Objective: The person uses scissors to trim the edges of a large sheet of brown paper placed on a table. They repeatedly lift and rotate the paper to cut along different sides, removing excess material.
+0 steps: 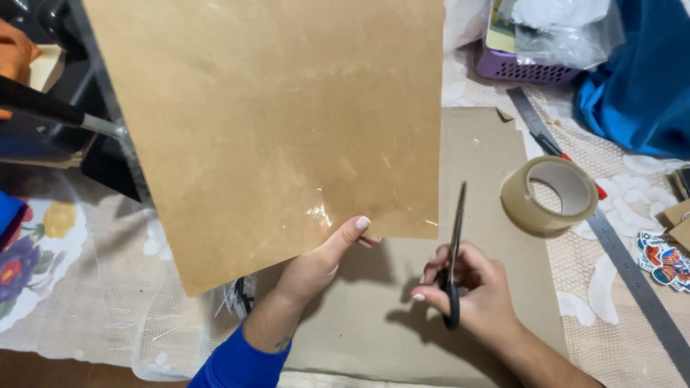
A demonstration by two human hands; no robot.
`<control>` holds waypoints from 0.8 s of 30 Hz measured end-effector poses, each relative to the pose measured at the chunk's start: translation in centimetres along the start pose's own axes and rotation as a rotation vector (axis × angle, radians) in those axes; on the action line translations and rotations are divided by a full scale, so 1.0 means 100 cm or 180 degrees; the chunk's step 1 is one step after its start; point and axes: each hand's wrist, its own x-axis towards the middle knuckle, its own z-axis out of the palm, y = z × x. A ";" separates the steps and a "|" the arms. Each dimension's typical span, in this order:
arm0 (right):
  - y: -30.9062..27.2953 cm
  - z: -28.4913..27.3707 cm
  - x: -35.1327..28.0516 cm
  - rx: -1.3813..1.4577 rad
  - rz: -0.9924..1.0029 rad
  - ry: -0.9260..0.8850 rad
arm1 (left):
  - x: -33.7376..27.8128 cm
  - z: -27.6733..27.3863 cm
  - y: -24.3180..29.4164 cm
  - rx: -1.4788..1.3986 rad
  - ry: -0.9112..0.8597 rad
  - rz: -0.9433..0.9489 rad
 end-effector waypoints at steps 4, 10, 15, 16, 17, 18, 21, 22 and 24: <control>-0.017 0.008 -0.010 -0.0508 -0.1028 -0.0354 | -0.008 0.000 0.004 -0.0151 0.0199 0.0103; -0.025 0.015 -0.012 -0.0732 -0.1332 -0.0400 | -0.005 0.004 -0.009 -0.0493 -0.0051 0.0041; -0.027 0.015 -0.013 -0.0808 -0.1272 -0.0235 | -0.007 0.006 -0.007 -0.0371 -0.0120 -0.0006; -0.027 0.015 -0.013 -0.0836 -0.1214 -0.0202 | -0.007 0.006 -0.008 -0.0312 0.0018 0.0219; -0.027 0.015 -0.013 -0.0864 -0.1156 -0.0169 | -0.008 0.006 -0.008 -0.0252 0.0156 0.0443; -0.026 0.015 -0.013 -0.0863 -0.1147 -0.0174 | -0.007 0.006 -0.010 -0.0256 0.0156 0.0434; -0.023 0.014 -0.013 -0.0869 -0.1044 -0.0124 | -0.005 0.006 -0.013 -0.0290 0.0000 0.0553; -0.023 0.014 -0.013 -0.0863 -0.1052 -0.0133 | -0.004 0.007 -0.014 -0.0315 -0.0035 0.0503; -0.023 0.014 -0.013 -0.0858 -0.1053 -0.0144 | -0.005 0.007 -0.015 -0.0342 -0.0069 0.0446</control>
